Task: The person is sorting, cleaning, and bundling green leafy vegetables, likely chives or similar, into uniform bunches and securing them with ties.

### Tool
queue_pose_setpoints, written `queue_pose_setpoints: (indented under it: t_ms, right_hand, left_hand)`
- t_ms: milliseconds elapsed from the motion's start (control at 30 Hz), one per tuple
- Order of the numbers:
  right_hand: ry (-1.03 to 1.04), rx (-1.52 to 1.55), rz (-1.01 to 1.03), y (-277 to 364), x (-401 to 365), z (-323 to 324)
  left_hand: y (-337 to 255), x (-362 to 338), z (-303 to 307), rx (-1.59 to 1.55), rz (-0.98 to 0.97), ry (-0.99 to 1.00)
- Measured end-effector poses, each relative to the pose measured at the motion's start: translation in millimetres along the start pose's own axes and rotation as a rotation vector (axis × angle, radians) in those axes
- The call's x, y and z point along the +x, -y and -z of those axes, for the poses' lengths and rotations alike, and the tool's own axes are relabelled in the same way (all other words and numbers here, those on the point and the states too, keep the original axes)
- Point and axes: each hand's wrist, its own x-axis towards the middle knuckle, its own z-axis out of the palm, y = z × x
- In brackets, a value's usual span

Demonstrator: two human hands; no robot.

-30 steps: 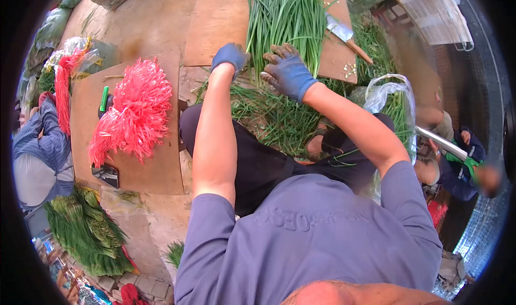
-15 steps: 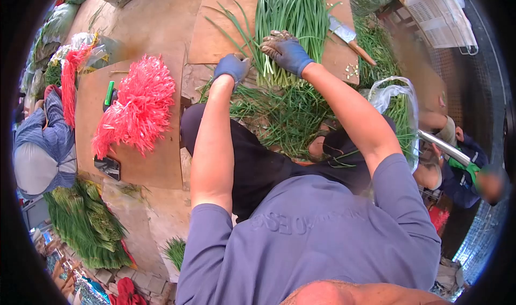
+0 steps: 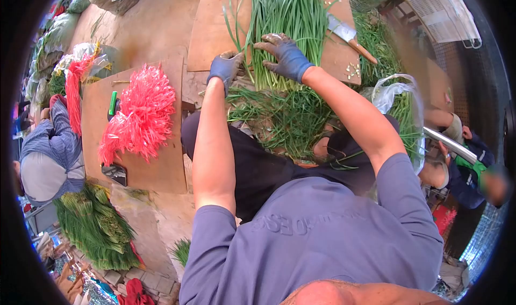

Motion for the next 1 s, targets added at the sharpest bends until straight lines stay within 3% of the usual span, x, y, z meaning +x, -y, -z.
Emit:
queue_pose_setpoints:
  t_ms: [67, 333, 600, 700, 767, 833, 933, 1000]
  right_hand:
    - [-0.004, 0.011, -0.034, 4, 1, 2]
    - [0.037, 0.011, -0.185, 40, 14, 19]
    - [-0.18, 0.265, -0.333, 55, 1, 40]
    - [-0.116, 0.412, -0.306, 75, -42, 80]
    - [0.199, 0.604, -0.288, 90, -83, 114]
    - [0.731, 0.516, -0.155, 88, -118, 130]
    - [1.237, 0.211, -0.075, 100, -125, 155]
    - [0.705, 0.445, -0.353, 97, -114, 146]
  left_hand:
    - [-19, -13, 4, -0.084, 0.084, 0.045]
    - [-34, -20, -7, -0.211, -0.141, 0.029]
    - [-30, -1, -5, -0.44, -0.14, -0.06]
    - [-34, -2, 2, -0.574, -0.136, -0.046]
    - [-35, -4, 7, -0.635, -0.159, 0.07]
    - [-38, -7, 9, -0.686, -0.192, 0.18]
    - [-46, -16, 5, -0.714, -0.251, 0.331]
    - [-50, -23, 1, -0.707, -0.303, 0.383]
